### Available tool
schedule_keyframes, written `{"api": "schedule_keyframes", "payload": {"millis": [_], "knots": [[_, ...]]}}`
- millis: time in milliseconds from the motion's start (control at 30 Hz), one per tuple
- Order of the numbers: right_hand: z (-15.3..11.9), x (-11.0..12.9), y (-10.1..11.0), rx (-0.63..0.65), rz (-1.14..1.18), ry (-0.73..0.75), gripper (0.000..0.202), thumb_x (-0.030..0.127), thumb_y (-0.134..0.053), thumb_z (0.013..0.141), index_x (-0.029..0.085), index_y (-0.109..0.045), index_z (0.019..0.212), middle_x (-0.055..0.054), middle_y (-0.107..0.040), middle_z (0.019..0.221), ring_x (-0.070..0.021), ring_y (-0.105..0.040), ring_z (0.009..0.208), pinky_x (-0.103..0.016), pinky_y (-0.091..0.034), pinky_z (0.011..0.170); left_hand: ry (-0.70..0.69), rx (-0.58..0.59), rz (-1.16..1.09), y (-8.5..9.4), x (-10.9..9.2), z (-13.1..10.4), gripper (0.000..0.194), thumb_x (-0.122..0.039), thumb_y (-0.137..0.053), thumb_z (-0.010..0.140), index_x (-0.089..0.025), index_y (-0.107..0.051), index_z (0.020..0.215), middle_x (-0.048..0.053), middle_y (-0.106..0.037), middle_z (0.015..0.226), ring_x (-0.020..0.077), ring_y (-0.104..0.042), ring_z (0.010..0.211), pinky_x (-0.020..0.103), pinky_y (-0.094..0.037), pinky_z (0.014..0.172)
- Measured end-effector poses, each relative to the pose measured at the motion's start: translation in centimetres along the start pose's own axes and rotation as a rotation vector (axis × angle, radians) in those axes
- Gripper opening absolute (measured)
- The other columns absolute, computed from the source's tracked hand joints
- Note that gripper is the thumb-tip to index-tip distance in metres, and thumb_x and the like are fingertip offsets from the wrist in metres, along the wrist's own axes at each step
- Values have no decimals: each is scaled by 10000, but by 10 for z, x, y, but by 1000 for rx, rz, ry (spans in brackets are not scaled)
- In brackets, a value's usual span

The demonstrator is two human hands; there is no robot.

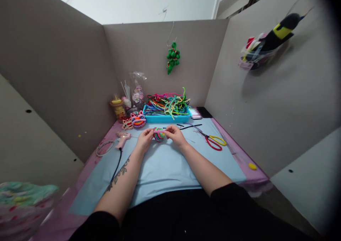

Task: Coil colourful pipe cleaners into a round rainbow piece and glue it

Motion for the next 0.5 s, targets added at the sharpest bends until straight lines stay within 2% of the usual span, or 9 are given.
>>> {"api": "schedule_keyframes", "payload": {"millis": [100,167,500], "knots": [[-3,2,-1,124,83,-149,295,367,-731,625,190,-546,771,36,-610,578,-105,-546,477,-217,-419,470,0,-34,-3,3,1,2,359,-325,-804,534,-123,-637,778,7,-634,700,96,-562,639,223,-434,661],[-4,4,-1,158,114,-220,326,381,-750,601,178,-551,761,4,-653,624,-132,-604,526,-228,-446,490,-6,-52,-3,4,2,3,361,-320,-807,525,-126,-633,774,5,-632,695,99,-564,637,229,-438,662],[-6,2,-4,132,151,-347,320,342,-787,550,154,-566,684,-16,-676,622,-131,-636,538,-215,-485,505,-46,-49,30,7,2,4,366,-316,-810,509,-137,-630,773,4,-619,680,117,-565,643,274,-467,672]]}}
Point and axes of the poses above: each hand's wrist, its own z-axis towards the middle knuckle, its own y-axis out of the back of the hand, x = y × z, the point moved 1 cm from there along z, towards the middle knuckle
